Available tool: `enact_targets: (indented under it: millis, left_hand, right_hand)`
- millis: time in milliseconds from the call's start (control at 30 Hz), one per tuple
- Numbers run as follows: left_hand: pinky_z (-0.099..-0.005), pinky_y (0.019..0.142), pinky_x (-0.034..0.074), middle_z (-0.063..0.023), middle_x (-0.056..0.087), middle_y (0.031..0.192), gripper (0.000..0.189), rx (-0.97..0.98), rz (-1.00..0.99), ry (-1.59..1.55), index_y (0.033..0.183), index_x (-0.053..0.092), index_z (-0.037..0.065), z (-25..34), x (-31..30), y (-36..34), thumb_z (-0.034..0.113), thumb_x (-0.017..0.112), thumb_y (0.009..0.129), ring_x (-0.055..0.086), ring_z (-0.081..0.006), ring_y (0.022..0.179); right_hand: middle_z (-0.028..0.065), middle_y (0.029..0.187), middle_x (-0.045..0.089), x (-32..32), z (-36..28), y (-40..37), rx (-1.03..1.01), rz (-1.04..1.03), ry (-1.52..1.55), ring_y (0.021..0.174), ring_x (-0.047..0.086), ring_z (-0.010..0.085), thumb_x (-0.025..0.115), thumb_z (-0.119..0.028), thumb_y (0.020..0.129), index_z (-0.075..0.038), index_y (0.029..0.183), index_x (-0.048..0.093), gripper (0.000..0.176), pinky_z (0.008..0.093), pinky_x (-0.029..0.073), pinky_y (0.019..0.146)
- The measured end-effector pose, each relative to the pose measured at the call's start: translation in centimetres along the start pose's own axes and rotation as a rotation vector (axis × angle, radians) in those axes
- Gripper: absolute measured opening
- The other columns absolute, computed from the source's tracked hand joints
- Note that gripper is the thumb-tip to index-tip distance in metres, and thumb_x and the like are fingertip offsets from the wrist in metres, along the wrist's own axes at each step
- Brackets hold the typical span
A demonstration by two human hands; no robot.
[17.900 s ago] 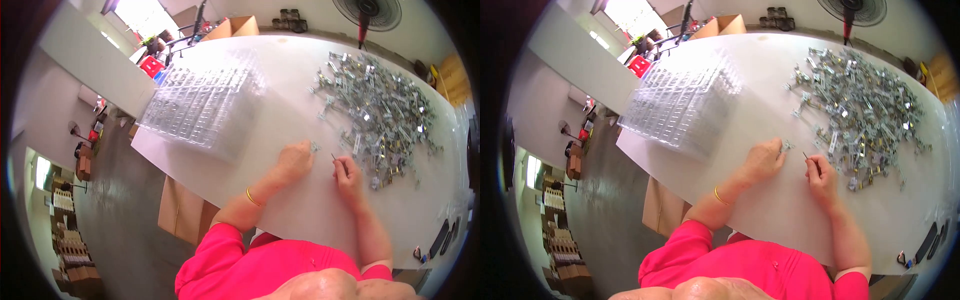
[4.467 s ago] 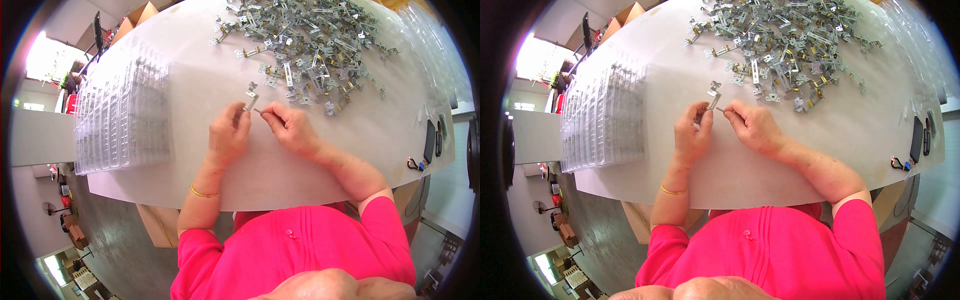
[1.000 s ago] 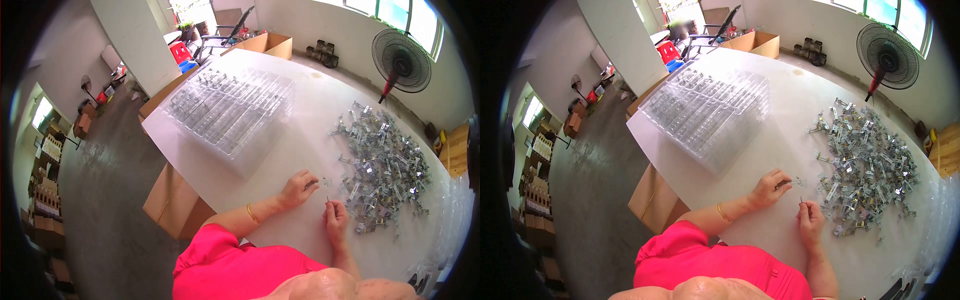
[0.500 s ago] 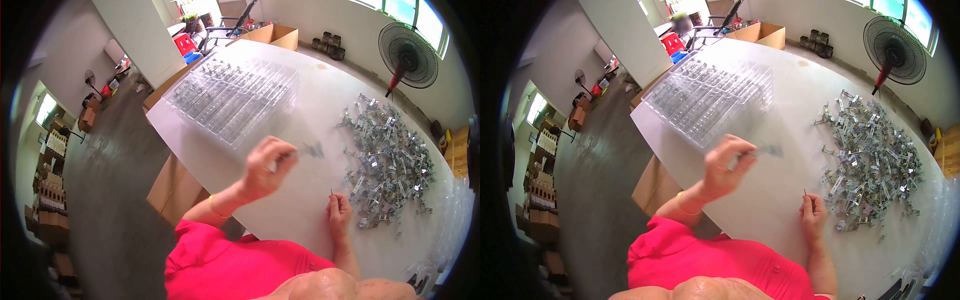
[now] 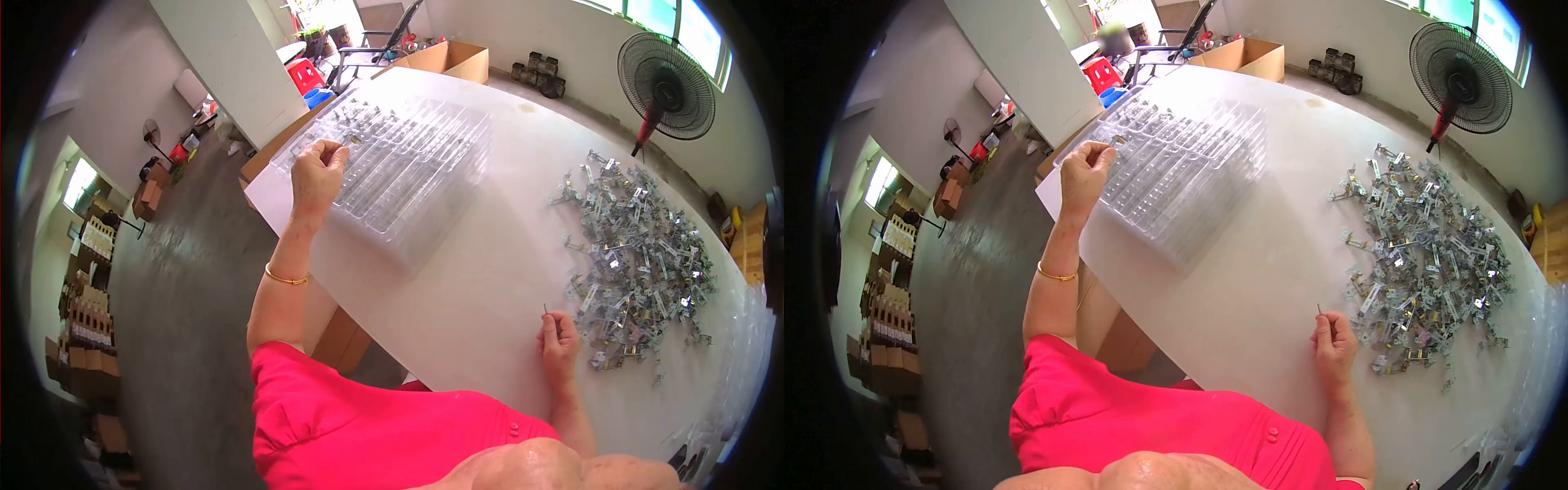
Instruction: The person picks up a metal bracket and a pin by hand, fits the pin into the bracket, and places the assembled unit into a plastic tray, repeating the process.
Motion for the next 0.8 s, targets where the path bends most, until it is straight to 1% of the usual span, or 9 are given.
enact_targets:
  millis: [67,100,167,200,267,367,467,667,800]
  left_hand:
    - [-0.0307,0.066,0.051,-0.008,0.07,0.074,0.015,-0.058,-0.088,0.084,0.088,0.072,0.001,-1.5,1.2,0.4,0.016,0.072,0.087,0.065,-0.0151,0.067]
    - [-0.0307,0.066,0.051,-0.008,0.07,0.074,0.015,-0.056,-0.087,0.081,0.088,0.072,0.001,-1.9,1.4,0.6,0.016,0.072,0.087,0.065,-0.0151,0.067]
    - [-0.0344,0.067,0.052,-0.0104,0.07,0.074,0.017,-0.041,-0.113,0.21,0.088,0.072,0.002,-2.5,2.0,1.0,0.018,0.071,0.086,0.067,-0.0208,0.068]
    - [-0.0344,0.067,0.052,-0.0104,0.07,0.074,0.017,-0.038,-0.114,0.207,0.088,0.072,0.002,-2.8,2.2,1.2,0.018,0.071,0.086,0.067,-0.0208,0.068]
    - [-0.0376,0.069,0.053,-0.0138,0.071,0.076,0.019,-0.006,-0.131,0.283,0.087,0.072,0.002,-3.4,2.6,1.7,0.021,0.07,0.086,0.069,-0.0265,0.071]
    - [-0.0391,0.071,0.053,-0.0152,0.072,0.078,0.021,-0.001,-0.19,0.305,0.087,0.072,0.002,-4.8,3.7,2.4,0.023,0.07,0.086,0.07,-0.0287,0.074]
    - [-0.0405,0.073,0.053,-0.0161,0.072,0.079,0.023,-0.02,-0.223,0.337,0.088,0.072,0.002,-4.8,4.2,2.6,0.025,0.07,0.086,0.071,-0.03,0.077]
    - [-0.0432,0.076,0.054,-0.0169,0.072,0.081,0.023,0.021,-0.198,0.451,0.088,0.071,0.003,-5.5,4.7,3.2,0.026,0.07,0.085,0.07,-0.0342,0.08]
    - [-0.0444,0.077,0.053,-0.017,0.072,0.082,0.022,0.034,-0.206,0.486,0.088,0.071,0.004,-5.9,5.1,3.2,0.026,0.07,0.085,0.07,-0.0352,0.082]
  right_hand:
    - [-0.0027,0.066,0.055,0.1,-0.1,0.0,-0.004,-0.005,0.015,0.052,0.047,0.0031,0.059,-0.013,0.101,-0.006,0.098,0.06,0.008,0.0198,0.037,0.045]
    - [-0.0027,0.066,0.055,0.1,-0.2,0.0,-0.007,-0.003,0.014,0.052,0.047,0.0031,0.059,-0.013,0.101,-0.006,0.098,0.06,0.008,0.0198,0.037,0.045]
    - [-0.0028,0.065,0.055,0.1,-0.2,-0.1,0.003,-0.007,0.009,0.052,0.047,0.0032,0.059,-0.014,0.101,-0.006,0.098,0.06,0.008,0.0198,0.037,0.046]
    - [-0.0028,0.065,0.055,0.1,-0.2,-0.1,0.001,-0.003,0.009,0.052,0.047,0.0032,0.059,-0.014,0.101,-0.006,0.098,0.06,0.008,0.0198,0.037,0.046]
    - [-0.0028,0.065,0.055,0.1,-0.2,0.0,-0.007,-0.003,-0.005,0.052,0.047,0.0032,0.059,-0.014,0.101,-0.006,0.097,0.061,0.009,0.0195,0.037,0.046]
    - [-0.0029,0.065,0.056,0.1,-0.1,0.0,0.012,-0.013,0.008,0.052,0.047,0.0031,0.059,-0.014,0.101,-0.006,0.097,0.061,0.01,0.0195,0.038,0.045]
    - [-0.0028,0.065,0.056,0.2,-0.2,0.0,0.006,-0.013,0.007,0.051,0.048,0.0031,0.059,-0.015,0.101,-0.006,0.096,0.061,0.01,0.0196,0.038,0.045]
    - [-0.0024,0.064,0.057,0.1,0.0,0.1,-0.005,-0.01,-0.007,0.051,0.048,0.0031,0.059,-0.015,0.101,-0.006,0.096,0.061,0.01,0.0199,0.038,0.045]
    - [-0.0021,0.064,0.057,0.0,0.2,0.1,-0.021,-0.006,-0.028,0.051,0.048,0.0032,0.059,-0.014,0.101,-0.006,0.096,0.061,0.01,0.0201,0.038,0.045]
Point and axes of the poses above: each hand's wrist, its own y-axis towards the middle knuckle, its own x-axis out of the palm, z = x × y, the point moved 8 cm from there along y, towards the middle knuckle
